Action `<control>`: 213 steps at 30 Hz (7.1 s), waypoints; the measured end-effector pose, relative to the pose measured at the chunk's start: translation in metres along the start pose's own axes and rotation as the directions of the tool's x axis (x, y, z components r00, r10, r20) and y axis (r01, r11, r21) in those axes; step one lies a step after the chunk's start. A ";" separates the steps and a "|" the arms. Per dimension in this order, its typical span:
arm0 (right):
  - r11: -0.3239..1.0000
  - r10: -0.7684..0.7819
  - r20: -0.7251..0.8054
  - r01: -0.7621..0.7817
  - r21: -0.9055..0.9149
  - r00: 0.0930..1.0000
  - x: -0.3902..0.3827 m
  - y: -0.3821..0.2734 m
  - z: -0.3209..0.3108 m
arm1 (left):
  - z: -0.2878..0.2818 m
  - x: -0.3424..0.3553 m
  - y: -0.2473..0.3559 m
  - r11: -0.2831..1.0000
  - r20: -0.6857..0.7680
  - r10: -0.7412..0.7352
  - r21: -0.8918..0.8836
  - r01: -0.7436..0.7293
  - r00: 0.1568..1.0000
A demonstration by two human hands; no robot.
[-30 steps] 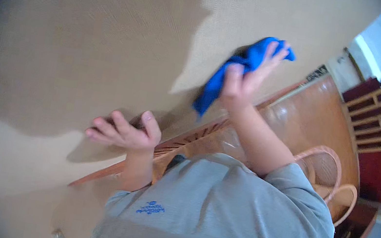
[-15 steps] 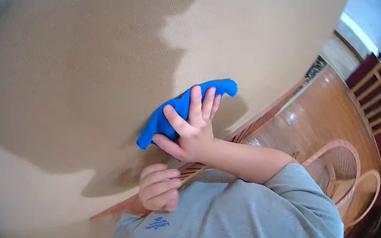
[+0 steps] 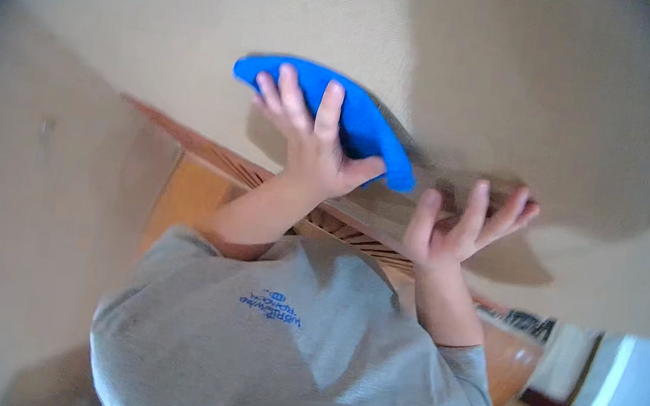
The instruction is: Cleaning a wall surface using a blue cloth.
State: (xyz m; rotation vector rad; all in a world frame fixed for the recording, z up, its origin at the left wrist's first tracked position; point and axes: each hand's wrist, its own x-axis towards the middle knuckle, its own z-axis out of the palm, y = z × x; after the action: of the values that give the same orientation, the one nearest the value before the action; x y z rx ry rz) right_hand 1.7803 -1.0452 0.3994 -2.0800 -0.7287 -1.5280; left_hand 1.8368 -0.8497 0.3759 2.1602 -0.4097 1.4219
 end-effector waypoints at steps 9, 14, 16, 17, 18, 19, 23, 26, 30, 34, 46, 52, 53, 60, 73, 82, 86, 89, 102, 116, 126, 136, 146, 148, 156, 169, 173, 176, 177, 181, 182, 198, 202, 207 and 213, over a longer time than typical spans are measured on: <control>0.919 -0.060 0.099 0.093 -0.383 0.993 -0.005 0.001 -0.010 | 0.001 0.007 0.028 0.979 -0.214 -0.098 0.157 0.133 0.972; 0.916 -0.064 0.113 0.103 -0.387 0.992 0.004 -0.004 -0.007 | -0.014 -0.051 -0.002 0.989 -0.066 -0.074 0.124 0.082 0.995; 0.904 -0.092 0.113 0.131 -0.408 0.989 0.005 0.000 -0.005 | -0.018 -0.044 0.006 0.993 -0.045 -0.117 0.023 0.118 0.992; 0.914 -0.102 0.093 0.130 -0.384 0.990 0.007 0.000 0.003 | -0.024 -0.037 0.007 0.990 -0.046 -0.142 -0.014 0.141 0.989; 0.911 -0.094 0.119 0.134 -0.390 0.988 0.008 0.004 0.006 | -0.012 -0.032 0.006 0.968 -0.102 -0.227 -0.131 0.213 0.969; 0.913 -0.083 0.118 0.123 -0.390 0.990 0.007 0.004 0.008 | -0.007 -0.029 0.006 0.969 -0.092 -0.223 -0.126 0.211 0.970; 0.908 0.005 0.160 0.063 -0.414 0.987 0.010 0.054 0.041 | 0.067 -0.003 -0.015 0.980 -0.206 -0.201 -0.032 0.199 0.958; 0.902 0.017 0.182 0.064 -0.428 0.983 0.022 0.124 0.072 | 0.132 0.026 -0.029 0.975 -0.150 -0.211 -0.100 0.198 0.966; 0.902 0.009 0.157 0.059 -0.428 0.988 0.022 0.169 0.087 | 0.159 0.022 -0.050 0.968 -0.049 -0.247 0.045 0.249 0.968; 0.873 0.002 0.134 0.064 -0.484 0.991 0.039 0.199 0.074 | 0.175 0.040 -0.061 0.985 -0.041 -0.123 0.113 0.127 0.992; 0.867 0.089 0.225 0.036 -0.496 0.970 0.074 0.297 0.061 | 0.285 0.162 0.026 0.988 -0.085 -0.155 0.007 0.156 0.984; 0.898 0.112 0.228 0.000 -0.440 0.967 0.051 0.407 0.099 | 0.395 0.145 0.006 0.976 0.030 -0.205 0.076 0.202 0.978; 0.874 0.090 0.260 0.049 -0.484 0.961 0.047 0.426 0.110 | 0.421 0.123 -0.001 0.973 0.042 -0.202 0.125 0.195 0.979; 0.892 0.019 0.260 0.101 -0.441 0.966 0.050 0.587 0.180 | 0.588 0.128 -0.016 0.872 0.058 -0.490 0.047 0.488 0.870; 0.845 -0.113 0.172 0.186 -0.502 0.979 0.077 0.347 0.059 | 0.339 0.085 0.001 0.899 -0.112 -0.437 -0.099 0.427 0.893; 0.828 -0.055 0.176 0.143 -0.542 0.983 0.063 0.298 0.036 | 0.303 0.045 0.036 0.778 -0.079 -0.612 -0.234 0.583 0.787; 0.820 -0.098 0.191 0.188 -0.541 0.977 0.066 0.299 0.041 | 0.293 0.063 0.026 0.844 -0.071 -0.529 -0.155 0.514 0.846; 0.820 -0.127 0.183 0.207 -0.533 0.975 0.070 0.301 0.046 | 0.292 0.073 0.023 0.883 -0.039 -0.467 -0.075 0.463 0.884; 0.828 -0.059 0.115 0.113 -0.549 0.992 0.070 0.305 0.047 | 0.311 0.037 0.015 0.943 0.006 -0.299 -0.152 0.296 0.954; 0.784 -0.002 0.070 0.045 -0.619 0.998 0.054 0.338 -0.013 | 0.299 0.105 0.092 0.996 -0.031 -0.073 -0.047 0.071 0.997; 0.900 0.105 0.027 -0.083 -0.428 0.994 0.066 0.337 -0.041 | 0.280 0.223 0.142 1.000 -0.115 -0.007 -0.001 0.007 0.993; 0.846 0.005 -0.033 -0.022 -0.533 0.999 0.058 0.359 -0.055 | 0.307 0.119 0.149 0.974 -0.007 -0.224 -0.033 0.224 0.975; 0.866 0.006 -0.040 -0.025 -0.499 0.999 0.057 0.362 -0.052 | 0.300 0.181 0.176 0.998 -0.074 -0.027 0.053 0.031 0.997; 0.865 0.019 -0.025 -0.029 -0.501 0.999 0.057 0.359 -0.054 | 0.307 0.147 0.175 0.995 -0.063 -0.092 0.025 0.094 0.994; 0.944 0.129 0.017 -0.117 -0.310 0.992 0.062 0.358 -0.094 | 0.290 0.204 0.191 0.995 -0.090 -0.097 0.024 0.099 0.991; 0.898 -0.009 -0.056 -0.016 -0.439 0.998 0.061 0.375 -0.088 | 0.329 0.076 0.188 0.942 -0.046 -0.335 -0.041 0.333 0.941; 0.891 -0.009 -0.015 0.001 -0.454 1.000 0.060 0.374 -0.089 | 0.311 0.151 0.202 0.960 -0.094 -0.280 -0.036 0.278 0.955; 0.892 0.013 0.006 -0.009 -0.453 1.000 0.059 0.362 -0.088 | 0.294 0.178 0.207 0.954 -0.124 -0.301 -0.037 0.298 0.946; 0.890 0.028 0.013 -0.020 -0.456 1.000 0.060 0.359 -0.088 | 0.293 0.177 0.206 0.967 -0.131 -0.255 -0.017 0.255 0.958; 0.886 -0.014 0.000 0.013 -0.463 1.000 0.059 0.358 -0.087 | 0.309 0.118 0.201 0.960 -0.113 -0.279 -0.025 0.278 0.954; 0.888 -0.010 0.001 0.009 -0.459 1.000 0.060 0.358 -0.087 | 0.318 0.089 0.200 0.943 -0.088 -0.334 -0.035 0.332 0.939; 0.850 0.015 0.037 0.007 -0.527 0.999 0.054 0.367 -0.090 | 0.319 0.133 0.206 0.989 -0.154 -0.150 -0.032 0.147 0.977; 0.830 0.008 0.020 0.005 -0.557 1.000 0.057 0.368 -0.090 | 0.342 0.044 0.186 0.996 0.001 -0.077 0.033 0.077 0.997; 0.811 0.062 0.071 -0.009 -0.585 0.996 0.055 0.365 -0.098 | 0.341 0.056 0.200 0.977 0.041 -0.166 -0.126 0.170 0.985; 0.803 0.098 -0.088 -0.131 -0.582 0.991 0.055 0.380 -0.136 | 0.312 0.167 0.235 0.975 -0.063 -0.198 -0.119 0.189 0.978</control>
State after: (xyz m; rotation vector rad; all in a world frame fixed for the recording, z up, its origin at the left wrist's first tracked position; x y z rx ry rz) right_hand 1.9441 -1.4106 0.4709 -2.4390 -0.0879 -1.9006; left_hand 2.0204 -1.2160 0.4897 1.9921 -0.2380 1.3331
